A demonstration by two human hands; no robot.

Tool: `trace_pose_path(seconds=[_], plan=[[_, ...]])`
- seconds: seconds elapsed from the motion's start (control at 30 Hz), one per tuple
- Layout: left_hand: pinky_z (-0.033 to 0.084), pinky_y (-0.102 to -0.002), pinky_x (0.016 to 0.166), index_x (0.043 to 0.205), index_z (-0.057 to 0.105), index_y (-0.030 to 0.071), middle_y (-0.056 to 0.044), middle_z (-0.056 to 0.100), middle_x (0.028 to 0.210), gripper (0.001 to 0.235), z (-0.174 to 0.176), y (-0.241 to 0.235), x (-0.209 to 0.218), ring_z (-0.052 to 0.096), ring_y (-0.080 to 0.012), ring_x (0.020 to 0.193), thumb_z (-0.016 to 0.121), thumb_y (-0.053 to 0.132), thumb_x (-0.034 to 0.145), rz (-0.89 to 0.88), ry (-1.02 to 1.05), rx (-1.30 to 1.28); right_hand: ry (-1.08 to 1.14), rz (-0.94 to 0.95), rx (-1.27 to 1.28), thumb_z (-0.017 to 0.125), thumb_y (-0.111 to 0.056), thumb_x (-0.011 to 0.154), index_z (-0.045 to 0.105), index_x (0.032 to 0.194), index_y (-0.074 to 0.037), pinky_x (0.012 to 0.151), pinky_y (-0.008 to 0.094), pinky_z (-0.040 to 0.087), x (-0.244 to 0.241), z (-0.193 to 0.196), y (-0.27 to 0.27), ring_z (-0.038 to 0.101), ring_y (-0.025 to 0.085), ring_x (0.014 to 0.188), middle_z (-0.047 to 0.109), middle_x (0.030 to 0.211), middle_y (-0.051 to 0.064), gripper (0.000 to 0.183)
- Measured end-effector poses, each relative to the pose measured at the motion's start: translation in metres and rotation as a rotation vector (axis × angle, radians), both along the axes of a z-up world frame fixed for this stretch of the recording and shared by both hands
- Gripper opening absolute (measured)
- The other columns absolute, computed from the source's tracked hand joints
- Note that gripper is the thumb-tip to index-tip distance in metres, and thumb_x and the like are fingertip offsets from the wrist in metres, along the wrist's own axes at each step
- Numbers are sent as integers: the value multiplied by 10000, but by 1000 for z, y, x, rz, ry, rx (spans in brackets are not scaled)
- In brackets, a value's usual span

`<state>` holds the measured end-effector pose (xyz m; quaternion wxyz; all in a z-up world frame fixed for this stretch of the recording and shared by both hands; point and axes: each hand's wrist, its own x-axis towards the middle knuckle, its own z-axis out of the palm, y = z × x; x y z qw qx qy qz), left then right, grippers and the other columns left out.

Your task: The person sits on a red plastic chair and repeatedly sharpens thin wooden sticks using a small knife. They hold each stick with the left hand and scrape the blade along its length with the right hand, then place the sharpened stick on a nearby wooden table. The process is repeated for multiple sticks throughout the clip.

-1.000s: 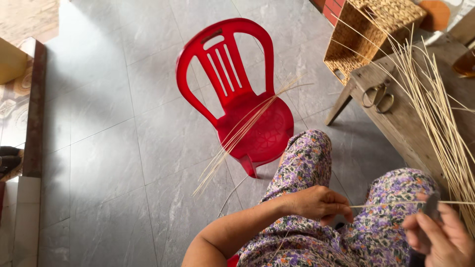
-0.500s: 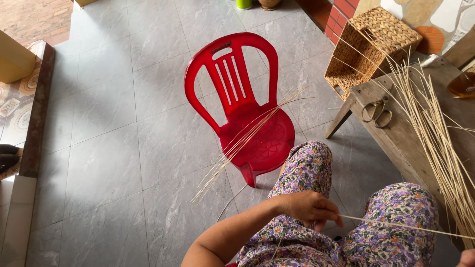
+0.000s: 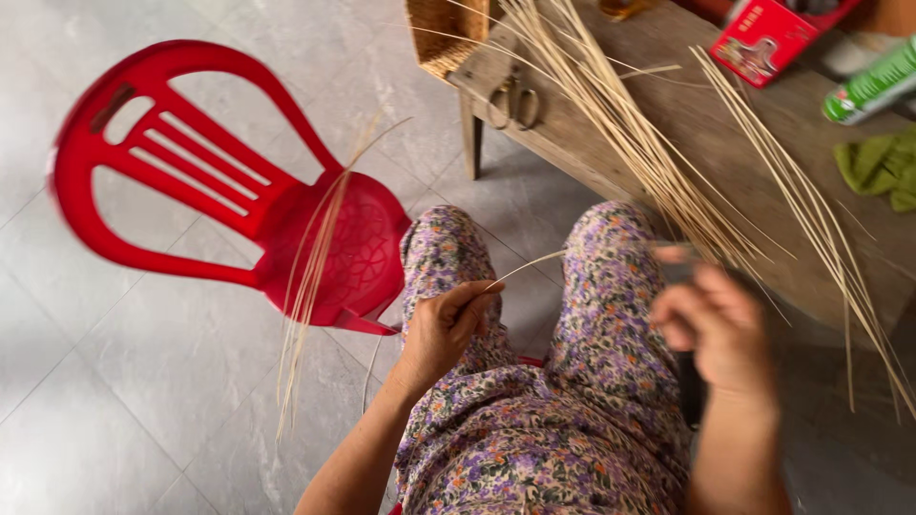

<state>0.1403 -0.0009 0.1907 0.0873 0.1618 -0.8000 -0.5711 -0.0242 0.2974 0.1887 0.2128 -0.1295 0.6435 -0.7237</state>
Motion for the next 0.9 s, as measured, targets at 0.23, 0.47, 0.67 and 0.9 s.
trace_pose_path(seconds=[0.23,0.47,0.67,0.9], plan=[[515,-333,530,1260,721,99,-87,707,758,298,12,27,-3,668,-199,561,682,136,967,-60,226,-609,-134,361,66,537,-87,989,496,1415,-60,451,208,438,35,6,-75,546,69,513,693,739,58,429],[333,-242,470,1219,778,63,32,483,584,355,5,20,-3,414,-46,500,531,287,1097,-215,-143,442,-156,344,-11,545,-96,1017,571,1384,-18,451,200,406,29,12,-70,527,60,518,679,732,69,377],[365,-241,502,1138,751,-14,52,497,644,289,-8,22,-4,446,-38,581,613,219,1038,-258,-121,474,-181,336,5,562,-91,996,585,1380,-47,431,201,399,26,9,-69,520,56,498,685,718,62,387],[393,-232,498,1120,769,10,43,561,644,241,-7,17,13,465,-37,577,637,179,1009,-250,-159,304,-68,173,38,566,-105,1018,604,1360,-56,434,194,382,6,-4,-52,524,55,516,686,761,48,347]])
